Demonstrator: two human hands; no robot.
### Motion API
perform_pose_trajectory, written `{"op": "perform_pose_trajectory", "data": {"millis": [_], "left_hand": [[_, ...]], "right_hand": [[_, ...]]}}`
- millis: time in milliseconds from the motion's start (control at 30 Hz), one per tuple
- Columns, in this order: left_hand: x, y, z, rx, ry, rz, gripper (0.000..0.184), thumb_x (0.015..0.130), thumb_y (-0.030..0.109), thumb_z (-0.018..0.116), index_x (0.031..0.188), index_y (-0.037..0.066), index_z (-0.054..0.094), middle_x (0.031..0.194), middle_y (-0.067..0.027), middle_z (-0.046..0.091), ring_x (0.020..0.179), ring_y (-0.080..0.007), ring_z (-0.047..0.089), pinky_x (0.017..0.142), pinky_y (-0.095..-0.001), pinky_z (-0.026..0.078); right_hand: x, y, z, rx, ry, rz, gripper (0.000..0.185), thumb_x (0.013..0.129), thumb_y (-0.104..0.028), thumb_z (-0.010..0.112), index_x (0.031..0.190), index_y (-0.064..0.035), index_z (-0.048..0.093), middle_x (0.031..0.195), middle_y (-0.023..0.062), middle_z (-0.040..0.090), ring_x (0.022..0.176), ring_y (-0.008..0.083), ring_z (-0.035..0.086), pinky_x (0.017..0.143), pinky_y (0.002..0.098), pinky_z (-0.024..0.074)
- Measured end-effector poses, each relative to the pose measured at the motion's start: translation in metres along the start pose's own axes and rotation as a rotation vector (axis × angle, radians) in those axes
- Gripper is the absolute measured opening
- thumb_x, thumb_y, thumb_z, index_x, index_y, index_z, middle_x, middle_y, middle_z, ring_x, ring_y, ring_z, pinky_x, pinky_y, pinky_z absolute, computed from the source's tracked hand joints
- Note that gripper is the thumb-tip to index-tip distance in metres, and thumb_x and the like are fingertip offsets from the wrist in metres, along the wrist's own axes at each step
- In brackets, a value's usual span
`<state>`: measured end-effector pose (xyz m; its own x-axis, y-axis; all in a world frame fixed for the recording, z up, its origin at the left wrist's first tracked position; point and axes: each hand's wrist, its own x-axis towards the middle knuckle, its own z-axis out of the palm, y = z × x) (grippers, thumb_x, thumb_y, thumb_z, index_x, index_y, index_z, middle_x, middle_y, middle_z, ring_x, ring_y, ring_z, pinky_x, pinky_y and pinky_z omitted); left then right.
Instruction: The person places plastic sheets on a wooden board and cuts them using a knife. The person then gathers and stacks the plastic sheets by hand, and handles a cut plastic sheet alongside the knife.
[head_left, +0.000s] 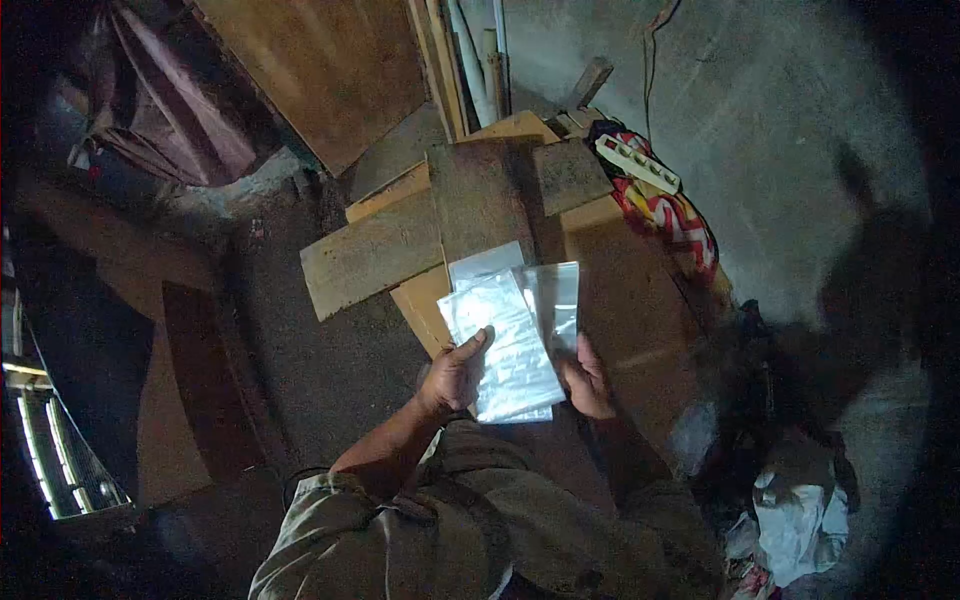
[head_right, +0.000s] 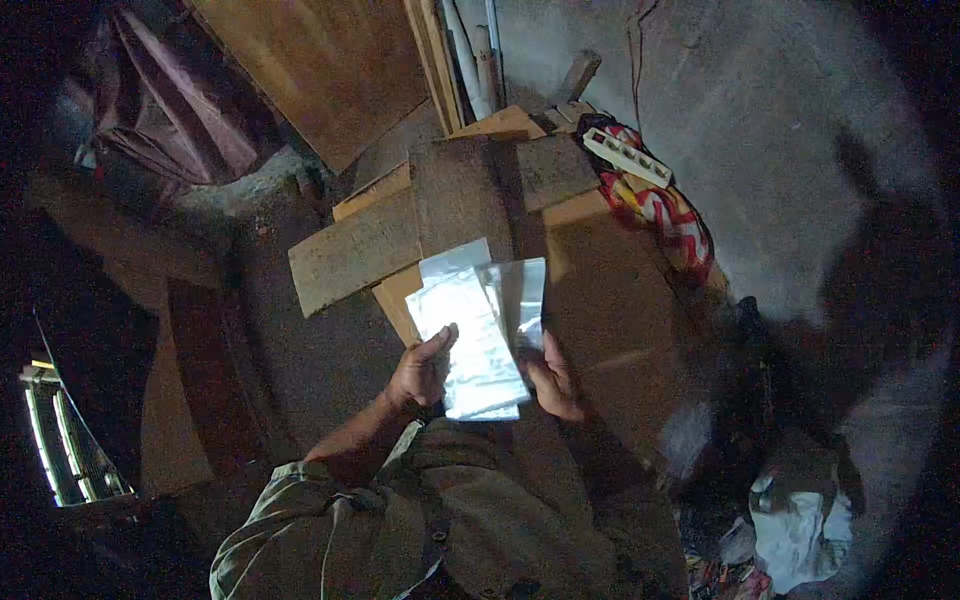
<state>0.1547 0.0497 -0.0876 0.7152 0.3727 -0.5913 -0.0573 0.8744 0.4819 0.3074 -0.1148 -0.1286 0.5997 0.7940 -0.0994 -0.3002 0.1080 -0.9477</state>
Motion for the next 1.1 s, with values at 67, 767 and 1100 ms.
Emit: {"op": "perform_pose_trajectory", "data": {"millis": [67,767,1100], "left_hand": [[-0.007,-0.007,0.006,0.020,0.058,-0.013,0.076,0.084,0.035,0.066,0.137,-0.007,0.030,0.146,-0.0145,0.029,0.136,-0.0227,0.022,0.112,-0.0391,0.012],[-0.045,-0.008,-0.076,0.014,0.087,0.200,0.038,0.089,0.033,0.058,0.114,0.005,0.056,0.109,-0.0060,0.061,0.108,-0.0192,0.054,0.097,-0.0382,0.040],[-0.065,-0.013,-0.129,0.179,0.339,0.309,0.067,0.083,0.039,0.064,0.132,-0.001,0.041,0.141,-0.0116,0.039,0.132,-0.0222,0.034,0.111,-0.0367,0.022]], "right_hand": [[-0.017,0.023,-0.022,-0.004,-0.094,0.034,0.056,0.092,-0.014,0.050,0.142,-0.0042,0.029,0.134,0.0084,0.044,0.118,0.0177,0.045,0.099,0.0321,0.0350],[-0.055,0.003,0.031,-0.392,-0.353,-0.014,0.021,0.093,-0.011,0.048,0.111,-0.0002,0.053,0.110,0.0106,0.055,0.098,0.0190,0.053,0.089,0.0313,0.0408],[0.057,0.032,-0.136,-0.935,0.470,-0.077,0.048,0.086,-0.034,0.061,0.117,-0.0004,0.046,0.109,0.0196,0.055,0.102,0.0336,0.054,0.085,0.0431,0.0431]]}}
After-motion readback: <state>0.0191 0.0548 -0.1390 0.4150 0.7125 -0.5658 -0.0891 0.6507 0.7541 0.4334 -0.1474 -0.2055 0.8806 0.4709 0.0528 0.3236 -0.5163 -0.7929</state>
